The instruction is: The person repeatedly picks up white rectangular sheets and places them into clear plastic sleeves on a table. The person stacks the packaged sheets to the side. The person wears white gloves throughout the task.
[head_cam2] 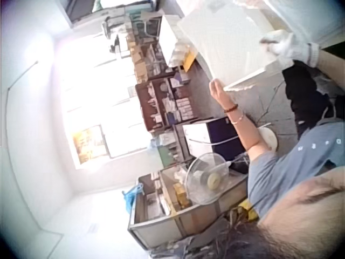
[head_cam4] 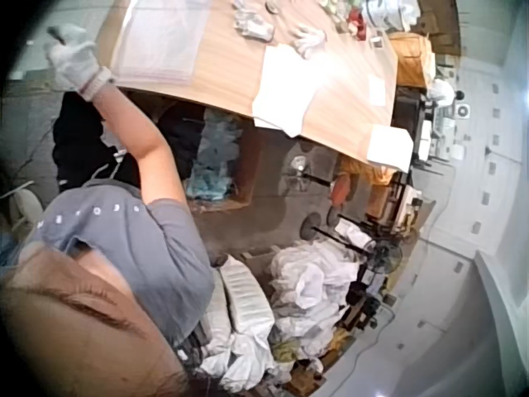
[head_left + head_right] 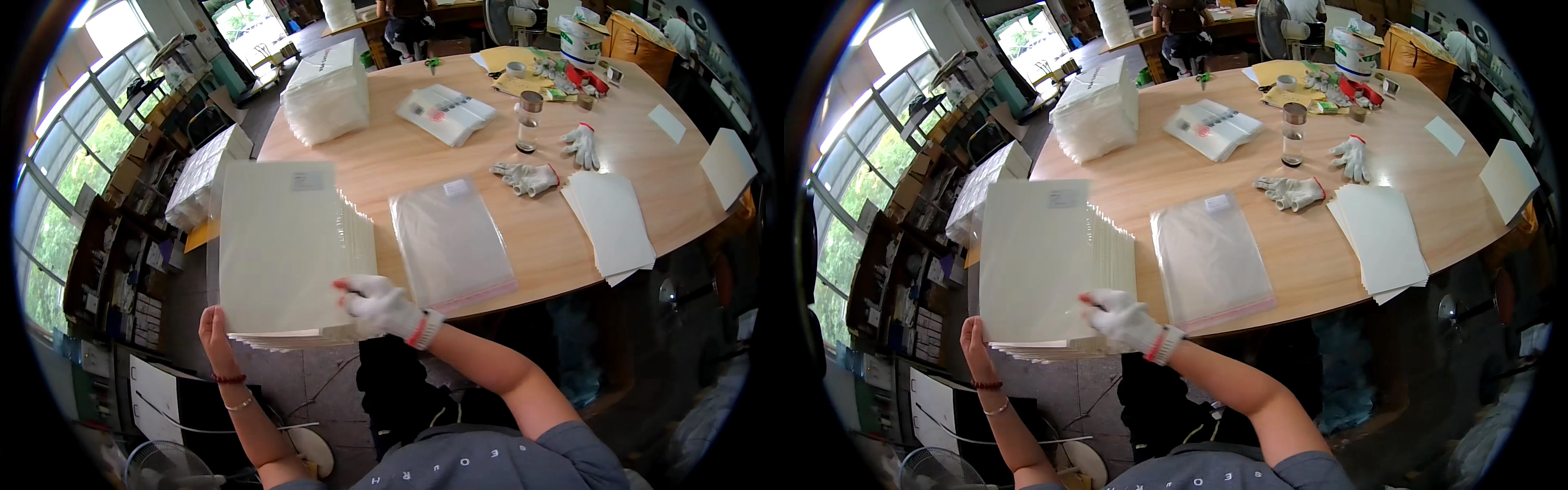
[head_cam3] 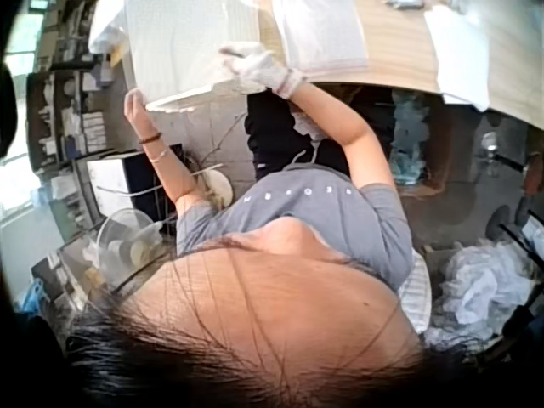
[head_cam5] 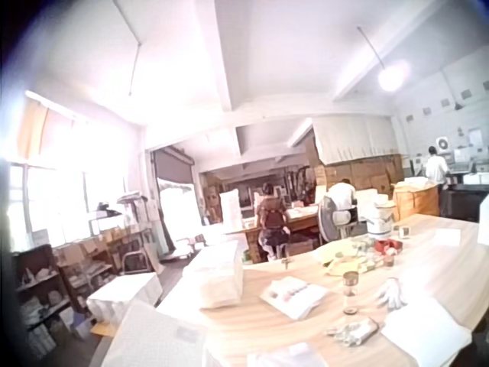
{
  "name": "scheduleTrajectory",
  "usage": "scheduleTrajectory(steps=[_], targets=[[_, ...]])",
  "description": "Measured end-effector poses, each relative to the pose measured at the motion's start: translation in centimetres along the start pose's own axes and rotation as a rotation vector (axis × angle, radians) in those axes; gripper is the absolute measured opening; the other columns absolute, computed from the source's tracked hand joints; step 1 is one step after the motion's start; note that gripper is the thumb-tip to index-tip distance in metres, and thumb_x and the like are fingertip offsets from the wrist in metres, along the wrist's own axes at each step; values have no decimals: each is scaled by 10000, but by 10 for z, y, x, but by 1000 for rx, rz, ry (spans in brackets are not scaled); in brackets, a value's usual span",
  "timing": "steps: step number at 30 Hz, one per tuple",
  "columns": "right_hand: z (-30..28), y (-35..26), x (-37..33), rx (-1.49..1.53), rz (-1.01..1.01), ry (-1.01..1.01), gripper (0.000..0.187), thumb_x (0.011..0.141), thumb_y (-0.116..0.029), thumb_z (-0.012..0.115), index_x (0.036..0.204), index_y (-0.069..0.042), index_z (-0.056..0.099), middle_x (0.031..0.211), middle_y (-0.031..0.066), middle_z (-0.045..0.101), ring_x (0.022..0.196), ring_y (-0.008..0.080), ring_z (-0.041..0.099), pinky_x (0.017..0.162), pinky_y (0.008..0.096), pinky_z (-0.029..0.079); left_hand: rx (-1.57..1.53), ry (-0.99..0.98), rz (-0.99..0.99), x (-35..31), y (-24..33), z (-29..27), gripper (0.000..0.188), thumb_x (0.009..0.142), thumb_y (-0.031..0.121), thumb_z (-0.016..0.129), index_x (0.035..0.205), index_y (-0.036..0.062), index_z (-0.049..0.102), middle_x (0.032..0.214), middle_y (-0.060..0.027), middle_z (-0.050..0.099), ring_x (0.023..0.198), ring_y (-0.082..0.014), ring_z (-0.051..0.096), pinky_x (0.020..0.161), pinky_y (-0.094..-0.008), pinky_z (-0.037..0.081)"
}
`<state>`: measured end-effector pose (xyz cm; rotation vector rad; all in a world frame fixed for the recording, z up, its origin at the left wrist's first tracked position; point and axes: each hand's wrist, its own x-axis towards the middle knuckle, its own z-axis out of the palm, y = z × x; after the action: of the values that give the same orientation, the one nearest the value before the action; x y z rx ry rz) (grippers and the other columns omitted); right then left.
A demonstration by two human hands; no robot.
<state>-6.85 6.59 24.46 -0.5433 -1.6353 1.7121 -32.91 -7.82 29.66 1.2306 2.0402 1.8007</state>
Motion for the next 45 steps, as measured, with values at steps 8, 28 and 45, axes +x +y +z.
scheduleTrajectory(steps=[8,28,45], targets=[[2,18,12,-182,-130,-184,186,830,-75,469,898,53,587,766,117,610,713,139,583,708,270,470,96,89,36,18,-139,-22,332,849,118,429,1153,-16,413,1173,-112,423,1087,-196,391,963,-321,271],[-357,32,-261,860,151,1505,138,832,-220,529,781,-92,521,652,-2,540,459,79,480,406,201,444,-195,-393,705,-113,63,125,114,823,76,449,813,11,543,700,-111,585,530,-220,533,522,-308,426],[-304,-21,-273,-106,-66,1194,270,843,-167,464,1061,-9,483,852,58,566,705,137,556,596,259,469,887,-686,714,-112,-77,344,92,699,125,500,708,61,566,762,-104,533,739,-255,529,673,-359,431]])
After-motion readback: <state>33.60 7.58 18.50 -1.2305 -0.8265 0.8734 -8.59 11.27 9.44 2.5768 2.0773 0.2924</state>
